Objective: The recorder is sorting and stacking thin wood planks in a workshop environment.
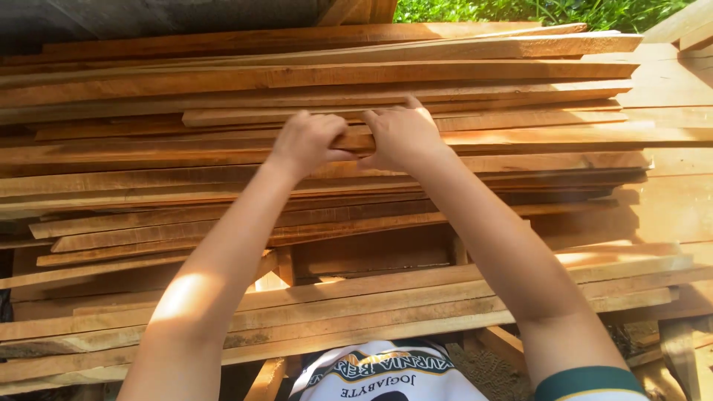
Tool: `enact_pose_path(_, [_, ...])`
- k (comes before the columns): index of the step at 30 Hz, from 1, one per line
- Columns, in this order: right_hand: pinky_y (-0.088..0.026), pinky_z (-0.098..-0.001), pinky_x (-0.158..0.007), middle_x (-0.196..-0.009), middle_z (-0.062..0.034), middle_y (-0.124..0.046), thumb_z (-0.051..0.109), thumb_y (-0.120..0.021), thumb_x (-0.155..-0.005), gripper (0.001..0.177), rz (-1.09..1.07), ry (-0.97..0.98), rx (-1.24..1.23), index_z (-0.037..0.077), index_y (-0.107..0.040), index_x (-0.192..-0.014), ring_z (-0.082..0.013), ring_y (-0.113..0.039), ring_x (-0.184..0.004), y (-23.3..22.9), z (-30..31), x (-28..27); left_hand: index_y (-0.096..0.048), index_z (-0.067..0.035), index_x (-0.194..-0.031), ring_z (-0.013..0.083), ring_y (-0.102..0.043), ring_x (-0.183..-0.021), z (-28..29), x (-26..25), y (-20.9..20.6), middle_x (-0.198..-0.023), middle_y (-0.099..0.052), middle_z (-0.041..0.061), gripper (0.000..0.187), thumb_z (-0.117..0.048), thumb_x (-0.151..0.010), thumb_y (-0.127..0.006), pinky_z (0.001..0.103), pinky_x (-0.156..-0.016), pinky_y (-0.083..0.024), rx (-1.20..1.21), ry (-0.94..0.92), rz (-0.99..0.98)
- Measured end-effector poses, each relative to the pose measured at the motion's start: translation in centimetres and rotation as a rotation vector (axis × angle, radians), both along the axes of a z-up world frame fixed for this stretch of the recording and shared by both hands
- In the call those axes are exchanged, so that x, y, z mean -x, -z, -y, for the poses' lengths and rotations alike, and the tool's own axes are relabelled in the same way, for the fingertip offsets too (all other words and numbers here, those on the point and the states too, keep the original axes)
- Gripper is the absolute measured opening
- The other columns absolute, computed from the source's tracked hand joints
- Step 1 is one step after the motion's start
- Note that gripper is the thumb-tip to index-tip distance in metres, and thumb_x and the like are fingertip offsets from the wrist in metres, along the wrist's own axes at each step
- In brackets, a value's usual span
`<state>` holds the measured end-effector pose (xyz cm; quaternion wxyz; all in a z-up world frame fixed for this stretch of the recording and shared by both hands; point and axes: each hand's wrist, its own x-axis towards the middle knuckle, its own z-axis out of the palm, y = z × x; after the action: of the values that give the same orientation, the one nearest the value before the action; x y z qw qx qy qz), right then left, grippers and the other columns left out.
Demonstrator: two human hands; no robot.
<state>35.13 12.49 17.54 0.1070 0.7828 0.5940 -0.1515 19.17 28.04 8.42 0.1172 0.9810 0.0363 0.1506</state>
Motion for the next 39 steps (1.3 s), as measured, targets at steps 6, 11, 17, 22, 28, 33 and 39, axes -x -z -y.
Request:
enact_pose_path(6, [-0.056,-0.0499,-0.088,-0.091,-0.0076,-0.076,0.067,-0.067,-0.079,0.053,-0.07,0.067,0.085,0.02,-0.074,-0.104,-0.033,-0.073,-0.099,-6.0,5.1,2.3,-0.062,-0.025,-0.102,0.0182,-0.068,-0.092,4.9,0.7,-7.1,-0.092,-0.063,-0.008,0.05,-0.065,-0.076,-0.079,0.037,-0.073,-0.049,0.175,-0.024,-0.017])
enact_pose_path(11, [-0.056,-0.0491,-0.091,-0.099,-0.0094,-0.077,0.051,-0.073,-0.081,0.047,-0.043,0.141,0.003,0.018,-0.074,-0.115,-0.0346,-0.073,-0.101,-6.9,11.5,0.3,-0.073,-0.026,-0.097,0.0308,-0.073,-0.098,1.5,6.3,-11.3,-0.091,-0.075,0.004,0.057,-0.078,-0.074,-0.067,0.042,-0.084,-0.053,0.033,-0.196,-0.402])
enact_pose_path(17, [-0.053,-0.0536,-0.095,-0.106,-0.0152,-0.077,0.068,-0.061,-0.084,0.061,-0.25,0.327,-0.006,0.018,-0.073,-0.117,-0.0426,-0.07,-0.107,-10.3,15.5,3.7,-0.076,-0.036,-0.101,0.0287,-0.075,-0.097,6.7,9.1,-13.6,-0.091,-0.077,0.002,0.061,-0.085,-0.068,-0.06,0.039,-0.083,-0.055,-0.025,-0.363,-0.691])
enact_pose_path(22, [-0.053,-0.0505,-0.096,-0.107,-0.0137,-0.078,0.072,-0.057,-0.084,0.06,-0.363,0.432,0.089,0.026,-0.076,-0.117,-0.0425,-0.07,-0.108,-7.4,19.3,8.5,-0.077,-0.028,-0.101,0.0317,-0.074,-0.1,14.4,11.1,-17.6,-0.093,-0.077,0.007,0.07,-0.087,-0.076,-0.053,0.042,-0.084,-0.056,0.096,-0.327,-0.827])
enact_pose_path(28, [-0.054,-0.0458,-0.096,-0.106,-0.0076,-0.079,0.079,-0.061,-0.075,0.059,-0.475,0.529,0.182,0.035,-0.079,-0.109,-0.0359,-0.07,-0.11,-4.6,22.9,11.9,-0.075,-0.021,-0.09,0.0206,-0.074,-0.086,18.5,14.4,-15.7,-0.081,-0.075,0.001,0.076,-0.085,-0.092,-0.033,0.032,-0.079,-0.056,0.25,-0.273,-0.984])
enact_pose_path(33, [-0.051,-0.0436,-0.099,-0.11,-0.0046,-0.079,0.073,-0.069,-0.073,0.061,-0.507,0.553,0.191,0.03,-0.077,-0.116,-0.0331,-0.07,-0.111,-1.6,24.7,13.4,-0.071,-0.017,-0.112,0.0223,-0.072,-0.105,21.1,16.4,-11.2,-0.103,-0.075,0.005,0.069,-0.079,-0.094,-0.046,0.034,-0.091,-0.053,0.469,-0.342,-1.025])
enact_pose_path(39, [-0.04,-0.0387,-0.104,-0.111,0.0042,-0.072,0.066,-0.075,-0.08,0.057,-0.329,0.385,-0.129,0.023,-0.072,-0.118,-0.0208,-0.064,-0.112,10.1,25.7,13.1,-0.071,-0.021,-0.109,0.0232,-0.067,-0.116,20.7,17.8,2.7,-0.112,-0.075,0.001,0.065,-0.079,-0.081,-0.064,0.038,-0.096,-0.043,0.612,-0.474,-0.769])
